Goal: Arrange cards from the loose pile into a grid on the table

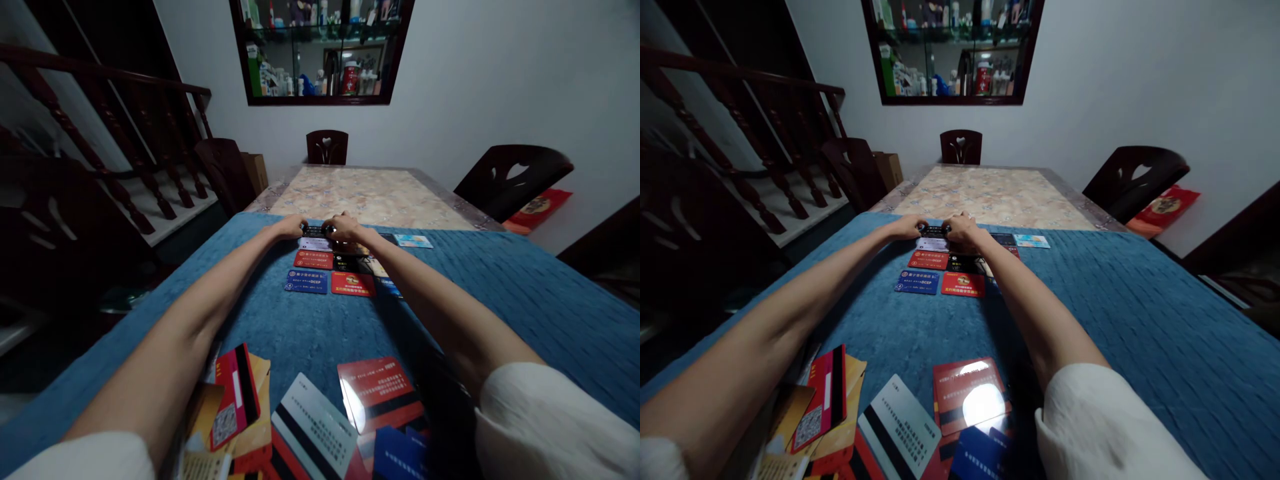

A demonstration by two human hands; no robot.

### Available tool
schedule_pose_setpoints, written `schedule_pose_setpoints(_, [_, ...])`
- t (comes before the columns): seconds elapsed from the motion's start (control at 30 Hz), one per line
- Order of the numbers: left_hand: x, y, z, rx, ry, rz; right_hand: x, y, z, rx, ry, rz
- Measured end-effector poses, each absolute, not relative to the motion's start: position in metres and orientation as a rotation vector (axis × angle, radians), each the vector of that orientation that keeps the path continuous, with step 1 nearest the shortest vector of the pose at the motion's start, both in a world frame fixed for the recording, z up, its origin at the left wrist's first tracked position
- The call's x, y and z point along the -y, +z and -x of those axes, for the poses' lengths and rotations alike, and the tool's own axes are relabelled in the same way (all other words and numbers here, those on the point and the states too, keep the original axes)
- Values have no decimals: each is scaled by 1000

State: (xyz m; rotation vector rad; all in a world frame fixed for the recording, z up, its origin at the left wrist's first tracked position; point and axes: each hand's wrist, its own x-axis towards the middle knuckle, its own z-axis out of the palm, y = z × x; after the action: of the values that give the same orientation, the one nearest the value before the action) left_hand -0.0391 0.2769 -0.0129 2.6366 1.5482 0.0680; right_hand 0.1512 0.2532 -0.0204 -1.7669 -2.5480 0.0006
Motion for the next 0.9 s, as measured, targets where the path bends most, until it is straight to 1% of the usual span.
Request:
schedule_pose_setpoints(0.33, [-272,-16,39,-1559,164,-2591,-256,-24,-152,2536,11,1766])
schedule_pose_setpoints(0.9, [-282,-15,26,-1591,36,-2536,-250,-21,-150,2532,15,1791])
